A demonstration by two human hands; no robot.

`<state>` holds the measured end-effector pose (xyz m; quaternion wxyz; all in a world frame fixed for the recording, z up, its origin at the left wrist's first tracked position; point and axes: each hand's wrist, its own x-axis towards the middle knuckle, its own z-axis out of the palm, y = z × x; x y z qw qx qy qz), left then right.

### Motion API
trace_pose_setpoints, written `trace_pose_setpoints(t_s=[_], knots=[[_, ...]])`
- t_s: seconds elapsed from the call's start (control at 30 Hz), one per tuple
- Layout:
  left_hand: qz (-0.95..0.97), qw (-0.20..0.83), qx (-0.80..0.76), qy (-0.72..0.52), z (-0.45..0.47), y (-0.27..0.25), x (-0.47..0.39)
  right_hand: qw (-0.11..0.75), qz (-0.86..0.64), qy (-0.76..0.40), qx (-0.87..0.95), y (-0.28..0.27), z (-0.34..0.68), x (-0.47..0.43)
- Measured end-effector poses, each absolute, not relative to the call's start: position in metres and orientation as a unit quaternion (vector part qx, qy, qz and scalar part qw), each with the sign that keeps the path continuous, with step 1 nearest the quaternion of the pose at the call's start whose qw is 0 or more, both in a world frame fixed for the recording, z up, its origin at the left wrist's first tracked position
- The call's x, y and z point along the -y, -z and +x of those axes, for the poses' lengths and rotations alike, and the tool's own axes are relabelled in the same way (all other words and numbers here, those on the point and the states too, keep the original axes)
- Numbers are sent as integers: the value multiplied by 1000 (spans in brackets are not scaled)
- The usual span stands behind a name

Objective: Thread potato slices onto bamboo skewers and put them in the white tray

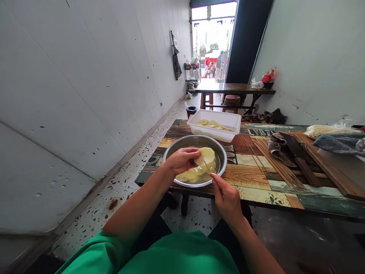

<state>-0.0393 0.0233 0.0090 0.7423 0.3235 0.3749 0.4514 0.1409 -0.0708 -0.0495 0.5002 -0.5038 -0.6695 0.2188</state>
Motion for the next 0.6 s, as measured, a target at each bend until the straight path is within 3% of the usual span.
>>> trace_pose_setpoints(t_s=[0.43,0.53,0.6], knots=[[380,674,-361,-520,-37,-19,-8,482,-396,-650,434,25,139,87],[409,672,-373,-492,-39,-23,-6,456,-402,-613,505,25,140,86],[429,652,-386,-492,-38,-24,-5,464,-450,-479,594,27,139,82]])
